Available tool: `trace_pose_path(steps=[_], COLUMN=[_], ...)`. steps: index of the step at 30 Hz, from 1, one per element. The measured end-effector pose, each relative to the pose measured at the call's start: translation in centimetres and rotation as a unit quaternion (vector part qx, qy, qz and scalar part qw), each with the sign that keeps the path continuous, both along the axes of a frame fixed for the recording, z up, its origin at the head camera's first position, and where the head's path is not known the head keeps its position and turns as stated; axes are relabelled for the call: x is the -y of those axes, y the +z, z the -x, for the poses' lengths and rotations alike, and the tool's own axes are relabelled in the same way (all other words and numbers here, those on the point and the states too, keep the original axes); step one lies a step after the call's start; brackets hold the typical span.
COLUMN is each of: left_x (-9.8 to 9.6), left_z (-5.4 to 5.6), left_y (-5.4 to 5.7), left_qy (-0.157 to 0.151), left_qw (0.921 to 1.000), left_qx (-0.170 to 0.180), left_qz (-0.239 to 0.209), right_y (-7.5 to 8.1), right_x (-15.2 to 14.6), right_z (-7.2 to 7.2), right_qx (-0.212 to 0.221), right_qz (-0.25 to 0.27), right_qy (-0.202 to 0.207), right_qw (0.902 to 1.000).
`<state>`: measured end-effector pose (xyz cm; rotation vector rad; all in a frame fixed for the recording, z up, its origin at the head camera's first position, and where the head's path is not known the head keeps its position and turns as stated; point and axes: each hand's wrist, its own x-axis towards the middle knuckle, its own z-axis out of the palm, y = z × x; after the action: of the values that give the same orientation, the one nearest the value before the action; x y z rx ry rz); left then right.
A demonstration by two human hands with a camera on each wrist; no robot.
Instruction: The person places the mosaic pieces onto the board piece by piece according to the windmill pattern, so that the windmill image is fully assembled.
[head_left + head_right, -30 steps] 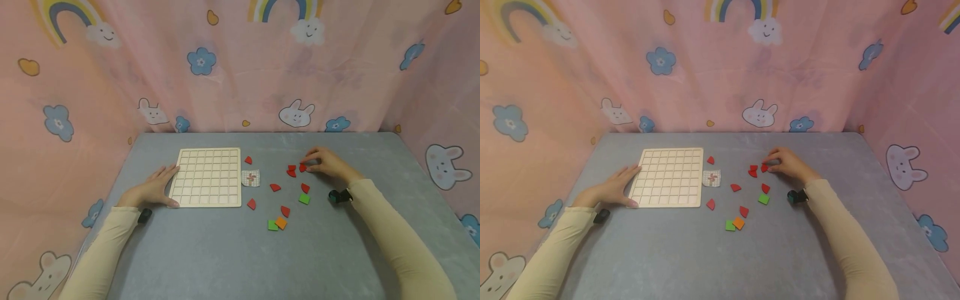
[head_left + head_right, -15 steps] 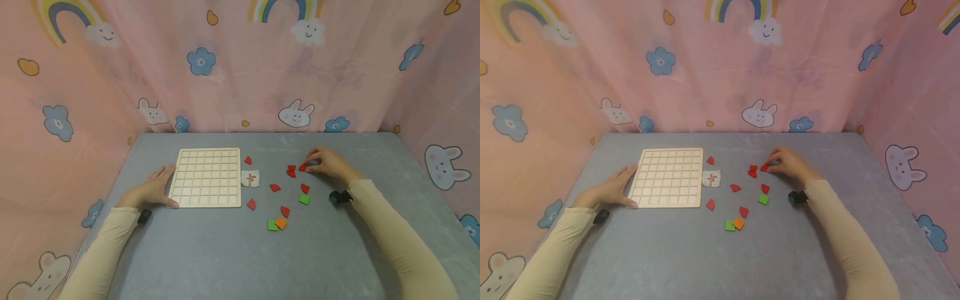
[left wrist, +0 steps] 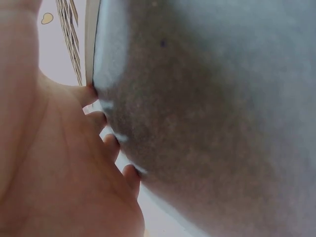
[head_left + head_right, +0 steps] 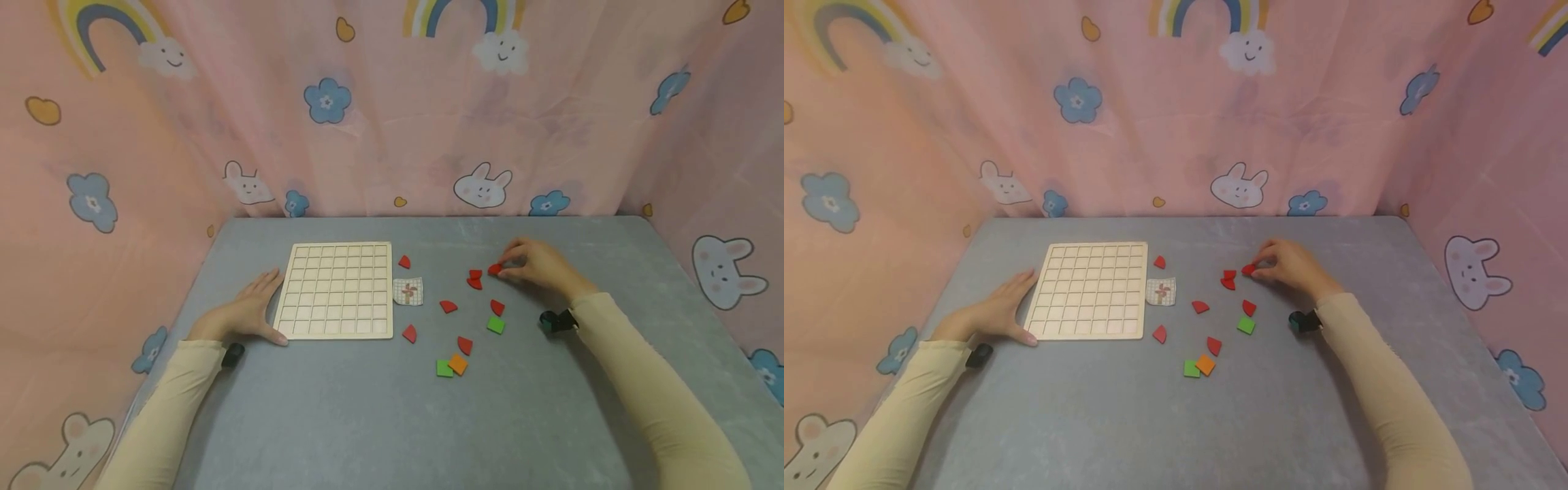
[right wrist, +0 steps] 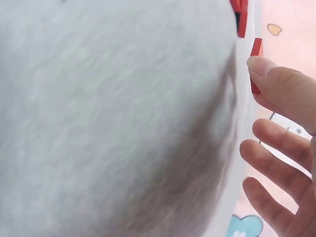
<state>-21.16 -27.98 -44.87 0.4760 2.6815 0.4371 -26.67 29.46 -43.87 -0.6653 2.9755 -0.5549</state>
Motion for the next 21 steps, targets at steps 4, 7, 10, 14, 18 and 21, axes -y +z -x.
trace_pose_path(steps=[4,7,10,14,18,21], left_x=[0.1,0.1,0.1,0.0,0.0,-0.1], left_z=[0.0,0.0,0.0,0.0,0.0,-0.1], left_y=[-0.1,0.0,0.1,0.1,0.1,0.2], left_qy=[-0.001,-0.004,-0.006,-0.006,-0.008,-0.009], left_qw=[1.0000,1.0000,1.0000,0.9999,0.9999,0.9999], left_qx=[0.002,0.004,0.007,0.008,0.004,0.002], left_qz=[0.001,-0.002,-0.003,0.003,0.006,0.004], right_y=[0.4,0.6,0.6,0.5,0.6,0.7], right_x=[0.7,1.5,2.3,3.4,4.5,5.5], right_z=[0.1,0.2,0.4,0.7,1.0,1.1], right_qx=[-0.002,-0.002,-0.012,-0.022,-0.007,-0.001], right_qz=[-0.005,-0.009,-0.014,-0.013,-0.008,-0.006], right_qy=[-0.003,-0.002,0.005,0.020,0.019,0.022], right_qw=[1.0000,1.0000,0.9998,0.9995,0.9998,0.9997])
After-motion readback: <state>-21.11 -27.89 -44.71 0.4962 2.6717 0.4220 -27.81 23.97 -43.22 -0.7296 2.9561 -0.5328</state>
